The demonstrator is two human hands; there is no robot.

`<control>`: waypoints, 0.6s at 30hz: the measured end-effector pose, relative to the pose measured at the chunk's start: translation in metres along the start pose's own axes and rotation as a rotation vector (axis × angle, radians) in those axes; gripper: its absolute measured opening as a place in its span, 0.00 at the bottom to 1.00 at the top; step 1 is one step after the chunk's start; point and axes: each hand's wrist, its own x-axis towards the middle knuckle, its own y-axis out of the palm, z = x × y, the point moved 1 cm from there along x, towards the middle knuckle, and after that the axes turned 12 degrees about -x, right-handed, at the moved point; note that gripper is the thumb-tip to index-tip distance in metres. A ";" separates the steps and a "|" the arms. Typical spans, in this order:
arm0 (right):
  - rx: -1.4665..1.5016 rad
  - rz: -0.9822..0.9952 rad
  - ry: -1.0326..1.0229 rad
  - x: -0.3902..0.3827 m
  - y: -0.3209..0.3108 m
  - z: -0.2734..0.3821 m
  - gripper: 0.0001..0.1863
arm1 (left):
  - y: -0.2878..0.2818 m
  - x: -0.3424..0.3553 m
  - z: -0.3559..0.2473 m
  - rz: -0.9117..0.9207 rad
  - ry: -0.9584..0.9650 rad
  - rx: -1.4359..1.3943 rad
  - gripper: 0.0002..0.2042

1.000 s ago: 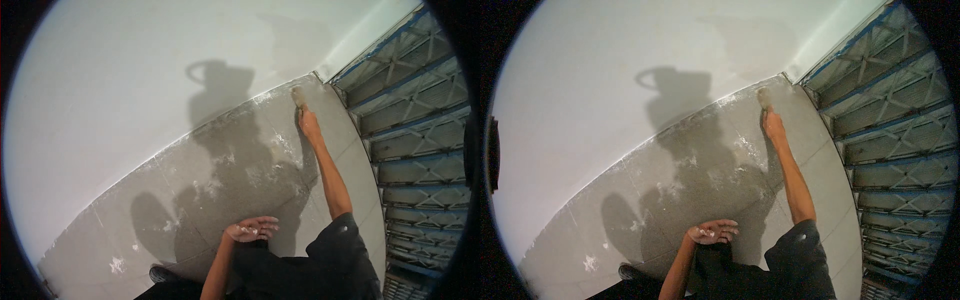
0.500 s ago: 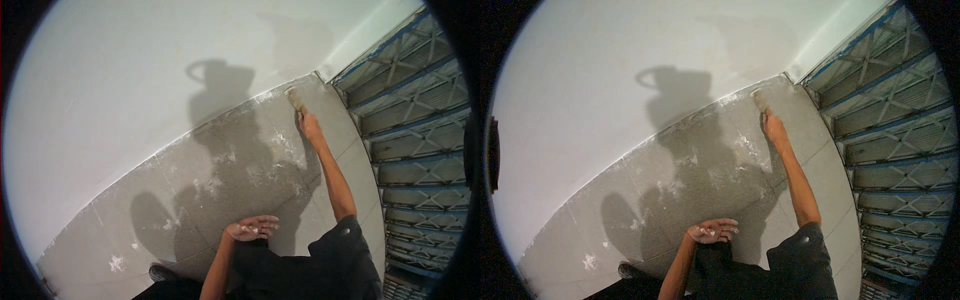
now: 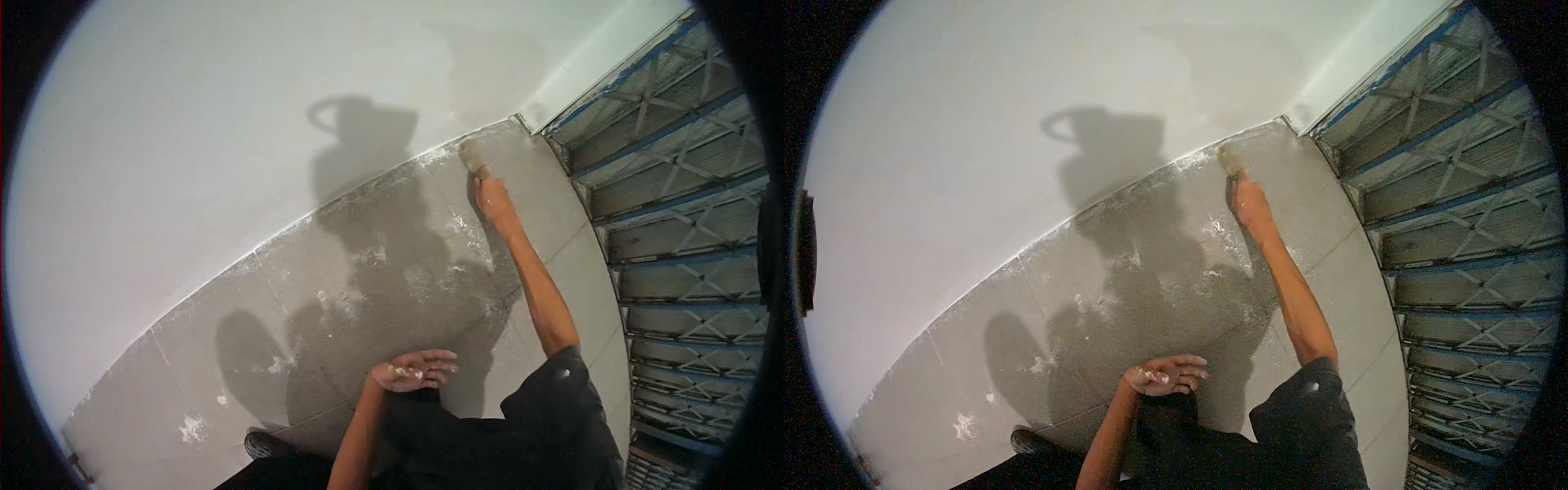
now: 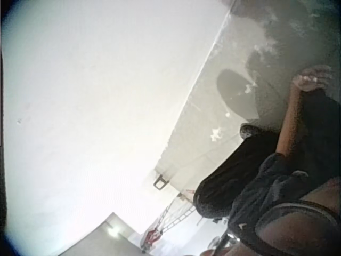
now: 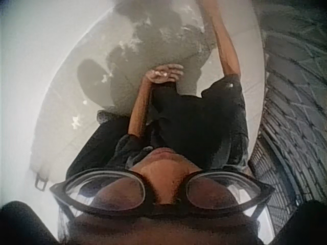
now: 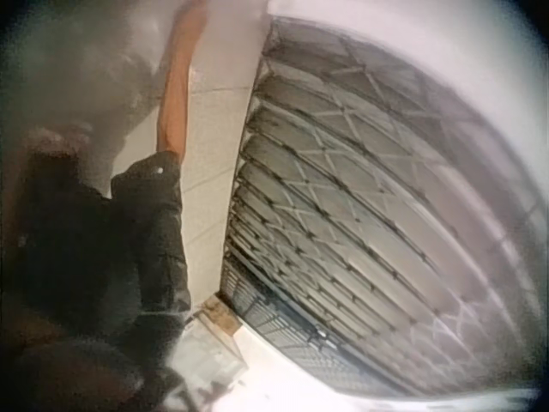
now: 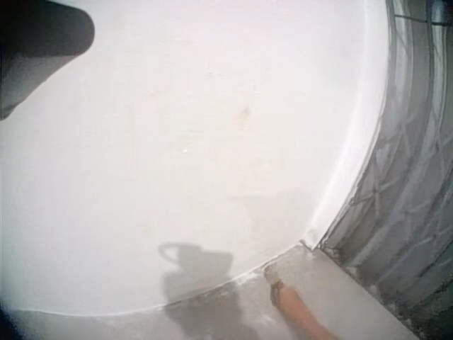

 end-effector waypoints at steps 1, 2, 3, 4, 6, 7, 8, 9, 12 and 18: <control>0.008 0.006 -0.007 -0.006 -0.005 0.015 0.14 | -0.002 -0.003 0.000 -0.023 0.002 -0.005 0.37; 0.008 0.029 -0.023 -0.016 -0.012 0.028 0.14 | -0.004 -0.007 -0.001 -0.046 0.005 -0.010 0.38; -0.002 0.047 -0.029 -0.024 -0.024 0.032 0.14 | -0.005 -0.006 0.001 -0.044 0.002 -0.012 0.38; -0.005 0.047 -0.027 -0.023 -0.016 0.027 0.14 | -0.007 -0.005 0.001 -0.007 0.015 -0.007 0.38; -0.033 -0.056 0.098 -0.015 0.000 0.016 0.15 | -0.006 -0.003 0.001 0.030 0.028 -0.001 0.38; -0.033 -0.057 0.098 -0.015 -0.001 0.012 0.15 | -0.004 -0.002 0.001 0.013 0.029 0.004 0.38; -0.038 -0.022 0.073 -0.015 -0.003 0.007 0.15 | -0.003 -0.002 -0.001 -0.004 0.029 0.010 0.38; -0.046 0.016 0.049 -0.017 -0.007 0.006 0.15 | -0.002 -0.001 0.000 -0.004 0.030 0.007 0.38; -0.008 0.007 0.110 -0.009 -0.005 0.005 0.16 | -0.001 0.000 0.000 0.011 0.026 0.011 0.38; -0.011 -0.010 0.058 -0.009 -0.008 0.010 0.15 | -0.003 -0.001 0.001 0.035 0.029 -0.021 0.37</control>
